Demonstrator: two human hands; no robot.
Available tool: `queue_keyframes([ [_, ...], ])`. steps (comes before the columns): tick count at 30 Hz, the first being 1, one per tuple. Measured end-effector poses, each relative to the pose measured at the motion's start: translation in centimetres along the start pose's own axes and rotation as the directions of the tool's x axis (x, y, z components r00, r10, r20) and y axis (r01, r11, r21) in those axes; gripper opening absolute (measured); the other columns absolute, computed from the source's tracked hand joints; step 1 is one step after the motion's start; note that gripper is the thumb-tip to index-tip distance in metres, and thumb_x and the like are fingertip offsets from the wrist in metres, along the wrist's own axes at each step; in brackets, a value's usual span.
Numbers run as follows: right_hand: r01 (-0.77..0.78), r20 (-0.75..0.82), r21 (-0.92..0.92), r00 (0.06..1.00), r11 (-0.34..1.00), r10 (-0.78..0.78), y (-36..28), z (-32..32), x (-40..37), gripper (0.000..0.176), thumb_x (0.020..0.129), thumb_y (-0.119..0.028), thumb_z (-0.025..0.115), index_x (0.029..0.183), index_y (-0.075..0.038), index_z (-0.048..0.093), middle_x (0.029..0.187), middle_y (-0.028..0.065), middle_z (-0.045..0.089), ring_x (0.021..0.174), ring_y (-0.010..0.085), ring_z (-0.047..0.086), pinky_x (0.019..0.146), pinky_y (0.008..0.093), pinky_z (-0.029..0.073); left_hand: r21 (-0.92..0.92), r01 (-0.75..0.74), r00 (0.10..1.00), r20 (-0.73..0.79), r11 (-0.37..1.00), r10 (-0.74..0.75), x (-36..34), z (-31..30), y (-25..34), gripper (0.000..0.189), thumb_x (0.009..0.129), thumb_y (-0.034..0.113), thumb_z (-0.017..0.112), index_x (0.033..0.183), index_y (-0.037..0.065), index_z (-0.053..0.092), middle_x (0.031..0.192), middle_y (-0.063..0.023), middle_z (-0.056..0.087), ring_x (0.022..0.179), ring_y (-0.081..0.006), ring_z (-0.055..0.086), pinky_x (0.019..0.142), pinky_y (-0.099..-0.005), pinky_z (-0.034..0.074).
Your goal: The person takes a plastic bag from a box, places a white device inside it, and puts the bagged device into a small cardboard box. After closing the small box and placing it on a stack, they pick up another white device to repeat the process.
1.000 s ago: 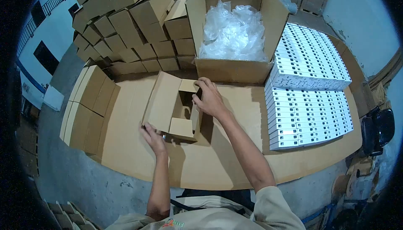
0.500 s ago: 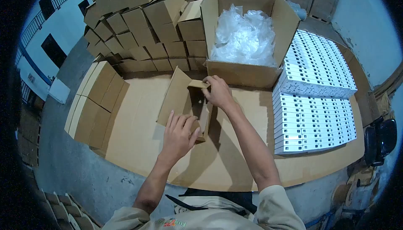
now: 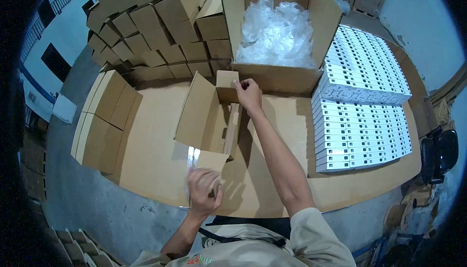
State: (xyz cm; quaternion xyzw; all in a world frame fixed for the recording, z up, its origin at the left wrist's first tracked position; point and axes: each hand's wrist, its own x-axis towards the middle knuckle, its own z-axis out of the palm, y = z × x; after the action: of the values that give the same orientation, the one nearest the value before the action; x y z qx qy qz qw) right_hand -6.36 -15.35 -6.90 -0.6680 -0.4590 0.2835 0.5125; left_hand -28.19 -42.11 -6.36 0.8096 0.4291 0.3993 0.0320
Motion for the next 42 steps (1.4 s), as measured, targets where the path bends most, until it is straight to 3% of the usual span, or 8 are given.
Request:
queue_keyframes([
  [2,0.144,-0.018,-0.032,0.989,0.989,-0.145,0.4,-1.2,-1.7,0.049,0.088,-0.041,0.077,0.109,0.002,0.064,0.098,0.0210,0.073,0.094,0.0353,0.072,0.089,0.0468,0.055,-0.048,0.038,0.957,-0.287,0.998,-0.050,-2.7,1.4,-0.8,0.084,0.073,0.013,0.082,0.145,0.003,0.042,0.139,-0.0195,0.044,0.130,-0.0361,0.047,0.117,-0.0541,0.034],
  [6,0.245,0.192,-0.304,0.962,0.921,-0.192,-3.0,-4.8,-7.8,0.053,0.086,-0.035,0.078,0.120,-0.001,0.056,0.099,0.0226,0.072,0.095,0.0401,0.070,0.088,0.0502,0.055,-0.216,0.502,0.836,-0.124,0.837,-0.534,-2.1,4.0,-1.2,0.103,0.069,0.011,0.087,0.149,-0.002,0.023,0.147,-0.0244,0.030,0.139,-0.0430,0.033,0.120,-0.0553,0.030],
  [9,0.244,0.332,-0.344,0.935,0.907,-0.126,-4.0,-5.3,-9.6,0.049,0.086,-0.028,0.075,0.122,-0.002,0.054,0.096,0.0236,0.071,0.094,0.0437,0.069,0.087,0.0536,0.054,-0.439,0.592,0.749,-0.010,0.676,-0.663,0.4,6.1,-0.7,0.119,0.067,0.005,0.090,0.156,0.004,0.011,0.157,-0.0245,0.019,0.142,-0.0403,0.032,0.124,-0.0505,0.026],
  [14,0.244,0.307,-0.218,0.936,0.945,-0.171,-2.5,-4.3,-9.4,0.038,0.089,-0.015,0.068,0.121,-0.002,0.054,0.084,0.0222,0.068,0.085,0.0409,0.069,0.080,0.0517,0.053,-0.224,0.614,0.767,-0.054,0.757,-0.639,-0.4,11.8,-3.8,0.099,0.072,0.018,0.093,0.147,-0.002,0.032,0.151,-0.0258,0.034,0.139,-0.0381,0.038,0.118,-0.0485,0.034],
  [18,0.227,0.218,-0.086,0.954,0.970,-0.204,-0.8,-4.1,-9.3,0.032,0.095,-0.014,0.065,0.122,0.000,0.054,0.077,0.0185,0.069,0.074,0.0307,0.072,0.071,0.0420,0.055,-0.260,0.661,0.743,0.093,0.704,-0.663,2.6,10.6,-3.0,0.030,0.080,0.017,0.087,0.092,-0.004,0.068,0.100,-0.0126,0.070,0.093,-0.0280,0.065,0.088,-0.0462,0.051],
  [26,0.002,0.207,-0.076,0.978,0.997,0.014,1.7,-6.7,-12.3,0.039,0.102,-0.027,0.062,0.128,0.001,0.052,0.090,0.0192,0.073,0.082,0.0298,0.074,0.076,0.0425,0.056,-0.243,0.513,0.785,-0.256,0.823,-0.564,2.4,14.0,-5.1,0.068,0.080,0.017,0.090,0.126,-0.005,0.046,0.104,-0.0135,0.067,0.090,-0.0231,0.065,0.085,-0.0387,0.054],
  [32,-0.067,0.196,-0.129,0.976,0.989,0.092,4.9,-10.0,-15.0,0.038,0.101,-0.026,0.062,0.125,0.003,0.054,0.087,0.0179,0.070,0.083,0.0324,0.071,0.079,0.0449,0.054,-0.548,0.613,0.686,0.011,0.570,-0.727,5.2,11.9,-4.1,0.074,0.080,0.018,0.091,0.131,-0.003,0.042,0.109,-0.0147,0.064,0.100,-0.0235,0.062,0.087,-0.0368,0.054],
  [42,-0.084,0.177,-0.112,0.979,0.990,0.104,5.3,-10.3,-16.5,0.035,0.099,-0.024,0.063,0.123,0.001,0.056,0.082,0.0152,0.068,0.078,0.0293,0.069,0.075,0.0433,0.054,-0.705,0.497,0.676,-0.051,0.506,-0.735,6.3,12.8,-4.7,0.099,0.075,0.007,0.093,0.148,-0.001,0.026,0.130,-0.0177,0.052,0.108,-0.0268,0.057,0.091,-0.0357,0.054],
])
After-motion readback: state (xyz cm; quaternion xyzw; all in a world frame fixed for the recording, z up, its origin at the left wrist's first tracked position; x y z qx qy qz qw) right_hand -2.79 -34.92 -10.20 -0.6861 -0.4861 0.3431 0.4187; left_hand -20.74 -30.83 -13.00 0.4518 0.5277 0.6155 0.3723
